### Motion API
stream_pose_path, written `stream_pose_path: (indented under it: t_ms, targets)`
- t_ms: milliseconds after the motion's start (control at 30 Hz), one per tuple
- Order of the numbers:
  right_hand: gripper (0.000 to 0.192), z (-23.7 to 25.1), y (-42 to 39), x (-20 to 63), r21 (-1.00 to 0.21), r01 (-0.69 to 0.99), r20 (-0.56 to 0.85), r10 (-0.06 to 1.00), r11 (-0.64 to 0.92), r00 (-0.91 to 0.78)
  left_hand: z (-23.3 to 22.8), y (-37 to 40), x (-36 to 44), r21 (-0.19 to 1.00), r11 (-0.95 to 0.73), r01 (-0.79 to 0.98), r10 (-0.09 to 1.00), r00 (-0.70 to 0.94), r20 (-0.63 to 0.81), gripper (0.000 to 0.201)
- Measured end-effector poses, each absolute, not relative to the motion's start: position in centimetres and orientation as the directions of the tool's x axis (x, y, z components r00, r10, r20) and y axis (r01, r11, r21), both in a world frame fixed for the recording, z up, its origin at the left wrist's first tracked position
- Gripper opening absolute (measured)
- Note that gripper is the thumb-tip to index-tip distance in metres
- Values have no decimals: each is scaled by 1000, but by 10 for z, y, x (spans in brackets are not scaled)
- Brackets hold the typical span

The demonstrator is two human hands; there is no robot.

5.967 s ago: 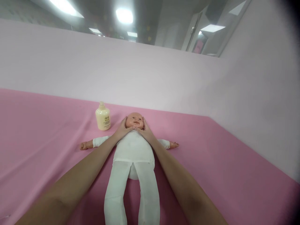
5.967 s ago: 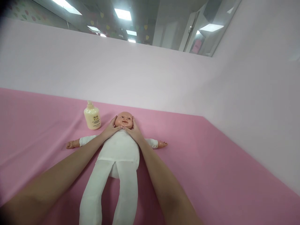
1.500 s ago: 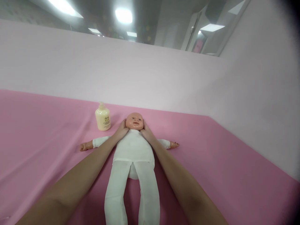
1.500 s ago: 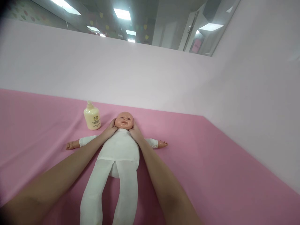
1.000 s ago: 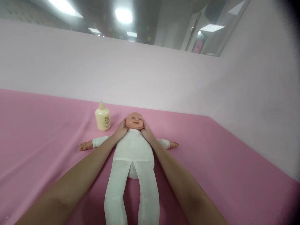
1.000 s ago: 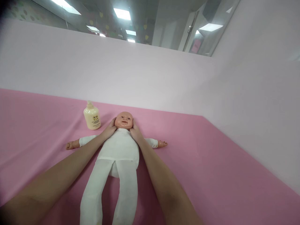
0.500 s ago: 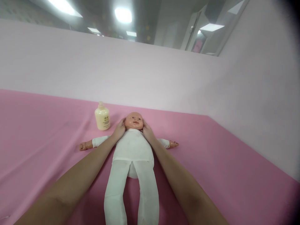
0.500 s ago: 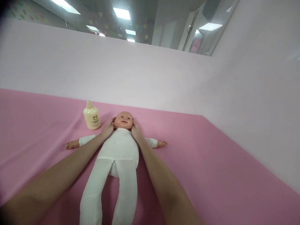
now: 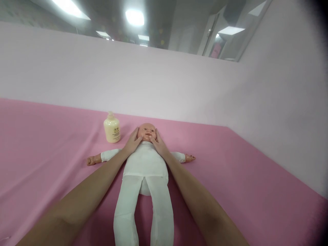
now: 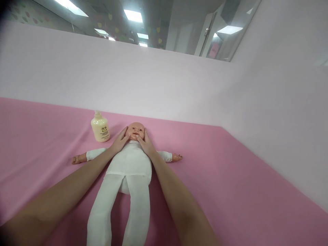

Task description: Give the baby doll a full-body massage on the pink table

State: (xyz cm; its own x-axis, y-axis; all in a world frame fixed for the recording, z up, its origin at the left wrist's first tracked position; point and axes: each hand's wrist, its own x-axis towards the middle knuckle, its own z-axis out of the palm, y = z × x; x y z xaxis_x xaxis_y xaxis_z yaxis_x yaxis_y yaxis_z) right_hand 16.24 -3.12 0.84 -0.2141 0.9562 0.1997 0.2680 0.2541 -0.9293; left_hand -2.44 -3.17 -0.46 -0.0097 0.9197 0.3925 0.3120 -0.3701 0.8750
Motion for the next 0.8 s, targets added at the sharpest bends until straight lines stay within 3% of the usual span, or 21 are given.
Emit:
stream_pose_path:
  t_ms: [333, 500, 700, 800]
  targets:
    - [85, 14, -33, 162, -893, 237, 313, 905, 384, -287, -2, -34, -20, 855, -391, 342, 906, -20, 422, 71]
    - [73, 15, -34, 162, -856, 206, 390, 854, 474, -344, -5, -30, -23, 762, -525, 380, 844, 114, 524, 61]
    - [81, 13, -31, 161, -879, 203, 357, 877, 432, -322, -3, -29, -22, 769, -532, 354, 840, 109, 531, 63]
    - [82, 14, -30, 161, -899, 203, 317, 897, 388, -309, -2, -31, -20, 826, -458, 328, 882, 52, 469, 68]
